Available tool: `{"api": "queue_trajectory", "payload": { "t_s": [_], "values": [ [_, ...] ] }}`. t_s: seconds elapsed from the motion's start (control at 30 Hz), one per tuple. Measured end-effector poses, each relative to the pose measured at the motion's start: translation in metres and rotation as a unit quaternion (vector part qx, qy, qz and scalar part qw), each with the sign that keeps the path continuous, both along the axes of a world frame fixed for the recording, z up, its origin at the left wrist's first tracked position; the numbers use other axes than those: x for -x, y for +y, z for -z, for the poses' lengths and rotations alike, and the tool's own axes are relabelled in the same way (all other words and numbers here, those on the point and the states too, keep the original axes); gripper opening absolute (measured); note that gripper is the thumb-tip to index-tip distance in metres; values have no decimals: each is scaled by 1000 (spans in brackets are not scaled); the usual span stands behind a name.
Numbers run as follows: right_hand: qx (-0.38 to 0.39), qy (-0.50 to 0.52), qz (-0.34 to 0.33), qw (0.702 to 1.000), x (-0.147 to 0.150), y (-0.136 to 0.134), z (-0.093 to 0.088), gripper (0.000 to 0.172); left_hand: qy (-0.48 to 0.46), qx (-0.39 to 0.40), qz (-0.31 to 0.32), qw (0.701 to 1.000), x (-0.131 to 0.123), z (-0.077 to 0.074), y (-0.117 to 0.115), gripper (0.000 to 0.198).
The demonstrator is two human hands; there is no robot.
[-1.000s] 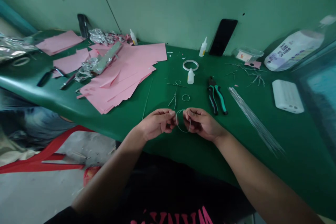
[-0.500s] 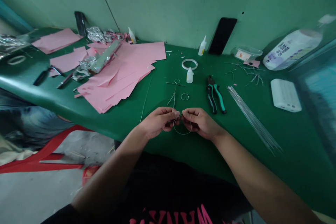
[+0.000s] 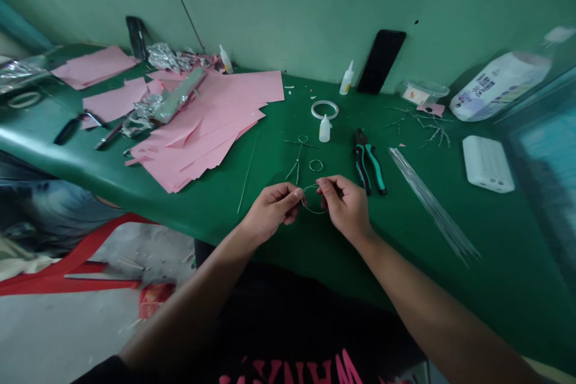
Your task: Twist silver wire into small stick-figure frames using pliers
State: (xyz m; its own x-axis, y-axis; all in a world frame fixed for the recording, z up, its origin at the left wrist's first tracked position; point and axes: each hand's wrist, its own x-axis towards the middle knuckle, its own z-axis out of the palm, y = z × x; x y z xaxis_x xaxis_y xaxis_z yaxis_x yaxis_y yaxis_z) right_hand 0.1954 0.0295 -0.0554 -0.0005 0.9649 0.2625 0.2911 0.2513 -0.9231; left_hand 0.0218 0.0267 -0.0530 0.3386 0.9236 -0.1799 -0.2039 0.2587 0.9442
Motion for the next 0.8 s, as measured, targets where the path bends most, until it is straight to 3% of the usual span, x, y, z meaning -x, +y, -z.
{"api": "queue_trajectory", "payload": {
  "t_s": [0.4, 0.47, 0.53, 0.6, 0.67, 0.8],
  "values": [
    [-33, -35, 81, 996, 6, -5, 1, 26, 85, -96, -8, 992, -3, 0, -2, 29],
    [-7, -7, 56, 998, 5, -3, 0, 27, 72, -95, -10, 993, -3, -3, 0, 29],
    [65, 66, -17, 996, 1, 0, -1, 28, 35, -77, -4, 996, -1, -6, 2, 28],
    [164, 165, -122, 965, -5, 6, -1, 27, -3, -48, 21, 999, 4, -10, 6, 27],
    [245, 252, -217, 911, -11, 11, 0, 21, -12, -24, 72, 997, 10, -15, 10, 27],
    [348, 356, -333, 801, -19, 15, 2, 17, -10, 12, 165, 986, 17, -23, 15, 28]
  ]
}}
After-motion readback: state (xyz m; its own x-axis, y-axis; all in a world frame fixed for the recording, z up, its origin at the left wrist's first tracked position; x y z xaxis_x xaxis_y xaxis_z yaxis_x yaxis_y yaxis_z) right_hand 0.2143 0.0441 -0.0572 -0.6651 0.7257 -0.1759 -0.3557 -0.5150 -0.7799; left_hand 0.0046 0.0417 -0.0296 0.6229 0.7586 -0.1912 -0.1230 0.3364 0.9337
